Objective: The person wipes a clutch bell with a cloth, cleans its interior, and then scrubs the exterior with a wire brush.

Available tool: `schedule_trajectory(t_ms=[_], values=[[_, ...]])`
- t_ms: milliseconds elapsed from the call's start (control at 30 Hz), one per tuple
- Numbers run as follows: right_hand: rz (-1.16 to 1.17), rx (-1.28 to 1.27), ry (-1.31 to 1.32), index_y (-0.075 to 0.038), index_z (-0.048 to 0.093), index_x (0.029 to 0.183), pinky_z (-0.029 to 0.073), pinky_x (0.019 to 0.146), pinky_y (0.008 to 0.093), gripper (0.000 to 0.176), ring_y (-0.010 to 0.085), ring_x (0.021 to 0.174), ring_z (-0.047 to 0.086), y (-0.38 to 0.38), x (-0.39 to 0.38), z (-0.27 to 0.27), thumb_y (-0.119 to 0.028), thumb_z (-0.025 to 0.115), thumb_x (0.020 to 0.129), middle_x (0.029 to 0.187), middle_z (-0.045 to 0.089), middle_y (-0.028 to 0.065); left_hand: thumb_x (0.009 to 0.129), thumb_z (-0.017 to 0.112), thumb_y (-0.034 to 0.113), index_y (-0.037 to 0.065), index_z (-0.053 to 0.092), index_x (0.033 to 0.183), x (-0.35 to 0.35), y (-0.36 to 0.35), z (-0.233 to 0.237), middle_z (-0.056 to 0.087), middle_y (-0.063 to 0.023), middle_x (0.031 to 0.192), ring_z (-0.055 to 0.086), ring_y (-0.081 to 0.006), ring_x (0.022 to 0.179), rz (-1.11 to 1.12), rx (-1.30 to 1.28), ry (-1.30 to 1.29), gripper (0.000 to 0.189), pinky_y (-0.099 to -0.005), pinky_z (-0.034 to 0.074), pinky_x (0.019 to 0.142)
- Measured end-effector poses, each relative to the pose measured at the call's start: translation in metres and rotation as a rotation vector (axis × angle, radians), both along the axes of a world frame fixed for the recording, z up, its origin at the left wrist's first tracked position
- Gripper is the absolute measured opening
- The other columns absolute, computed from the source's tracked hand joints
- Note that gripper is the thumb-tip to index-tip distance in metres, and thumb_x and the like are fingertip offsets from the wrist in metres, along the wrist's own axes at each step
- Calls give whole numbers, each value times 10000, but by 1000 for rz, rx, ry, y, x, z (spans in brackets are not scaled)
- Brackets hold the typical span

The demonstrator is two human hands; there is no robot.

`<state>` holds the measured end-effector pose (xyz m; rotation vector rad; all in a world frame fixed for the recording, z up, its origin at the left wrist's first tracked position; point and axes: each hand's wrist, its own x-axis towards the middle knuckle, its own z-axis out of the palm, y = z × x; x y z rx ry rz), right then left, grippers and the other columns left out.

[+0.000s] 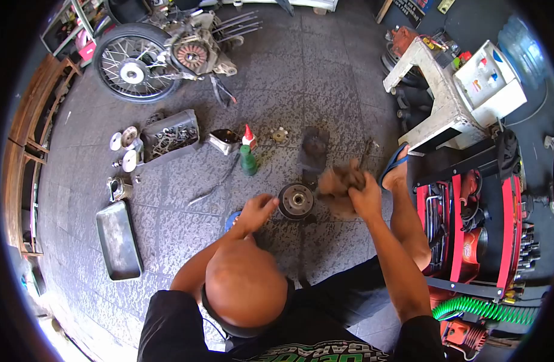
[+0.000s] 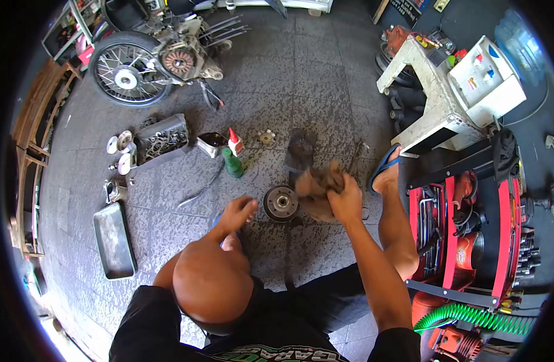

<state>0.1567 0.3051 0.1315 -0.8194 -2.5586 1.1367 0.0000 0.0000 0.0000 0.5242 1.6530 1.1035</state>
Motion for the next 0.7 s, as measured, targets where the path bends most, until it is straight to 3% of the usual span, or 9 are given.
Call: schedule_trajectory(t_ms=[100,167,300,367,433,500,533,600,700], values=[[7,151,259,-5,575,1199,507,943,457,489,419,1094,623,-61,-40,47,-118,730,750,1157,628,233,937,546,653,95,409,1468,16,27,114,549,-166,1398,552,-309,1267,350,446,-500,782,-519,469,1032],[250,191,373,-19,556,1199,507,932,474,486,427,1091,613,-120,-57,87,-175,750,781,1160,617,228,954,585,577,100,461,1418,13,34,182,588,-162,1334,566,-287,1234,417,724,-707,676,-492,480,1019],[745,119,52,92,500,1313,430,1084,464,643,408,1263,527,-157,-95,152,-307,716,857,1353,518,284,910,701,394,67,627,1241,-26,3,218,678,-75,1155,651,-235,1044,603,796,-54,471,-411,519,943],[880,114,-81,69,537,1332,436,1085,446,632,390,1267,546,-149,-110,179,-332,718,878,1361,549,271,922,682,301,50,703,1086,-37,-36,220,715,-62,1010,671,-186,921,654,515,639,301,-366,539,871],[879,218,-86,37,564,1341,456,1066,436,609,375,1245,578,-129,-115,204,-358,711,901,1330,596,258,894,689,340,27,698,991,-20,-74,232,744,-152,952,714,-305,897,719,138,819,328,-427,546,822],[845,176,-11,23,569,1339,484,1031,416,583,341,1188,626,-97,-120,215,-363,699,921,1294,631,247,865,679,442,76,707,1106,-34,-130,168,740,-211,942,720,-379,923,644,-392,1045,439,-462,554,823],[809,243,16,26,580,1325,481,1034,408,567,328,1172,637,-80,-122,222,-355,699,922,1271,646,242,830,667,525,94,703,1131,-29,-154,142,709,-257,1029,665,-452,1011,642,-668,937,527,-508,535,861],[711,231,36,35,604,1287,482,1032,396,519,309,1155,643,-46,-118,231,-327,694,926,1227,671,227,821,667,518,80,704,1128,-6,-212,77,686,-269,1117,660,-426,1072,760,-810,855,536,-514,519,896],[618,29,82,14,601,1300,523,902,334,494,197,1034,660,-3,-100,236,-315,680,941,1143,700,133,846,660,487,60,713,1089,31,-253,9,699,-257,1071,675,-404,1029,837,-841,697,495,-488,523,880]])
